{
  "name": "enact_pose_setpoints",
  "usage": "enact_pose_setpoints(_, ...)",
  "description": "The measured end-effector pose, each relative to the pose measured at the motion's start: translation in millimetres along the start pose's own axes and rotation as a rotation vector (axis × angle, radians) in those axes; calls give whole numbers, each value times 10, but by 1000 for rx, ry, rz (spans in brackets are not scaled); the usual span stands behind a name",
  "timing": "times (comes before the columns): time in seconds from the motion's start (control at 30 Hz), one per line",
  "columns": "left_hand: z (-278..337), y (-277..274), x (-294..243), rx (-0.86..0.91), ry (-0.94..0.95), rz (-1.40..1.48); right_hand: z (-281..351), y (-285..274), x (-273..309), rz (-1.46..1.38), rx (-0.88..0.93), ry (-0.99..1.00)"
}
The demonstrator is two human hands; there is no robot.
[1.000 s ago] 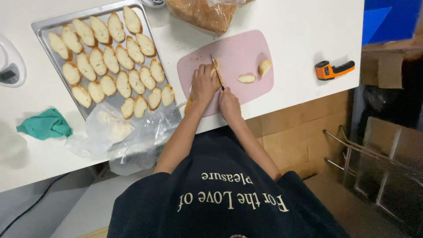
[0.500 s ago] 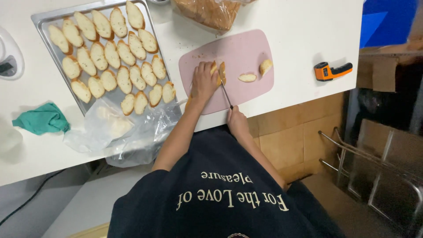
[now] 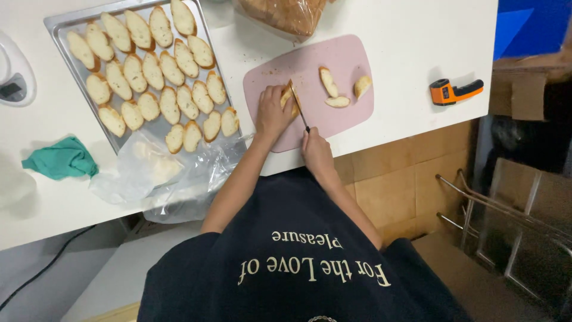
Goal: Slicing a baguette and arranging the slices on a metal tray.
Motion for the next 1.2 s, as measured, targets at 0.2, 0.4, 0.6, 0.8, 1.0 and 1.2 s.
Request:
enact_pose_setpoints(0.2,-43,-111,-129,17,-32,-2,-52,31,-34,47,10,33)
enact_pose_setpoints(0.4,-64,-73,-76,41,-60,-18,-53,98,-68,41,4,38)
enact_pose_setpoints(0.6,-70,-85,-84,50,-58,-12,-56,88,-85,44,27,63)
enact_pose_setpoints(0.8,-67,-66,-75,57,-58,-36,-51,87,-54,46,34,58)
enact_pose_setpoints(1.0,-85,-106,-114,35,-59,-15,-117,164,-81,62,52,15)
enact_pose_setpoints(1.2,-76,-75,-93,45,-17,-20,-384,187,40,2,40,-39)
Point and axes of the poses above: each hand's wrist, its own z-axis away from the middle knuckle, its own y-axis out of the palm, x = y × z, the point moved 10 cm from there along -z, towards the middle knuckle
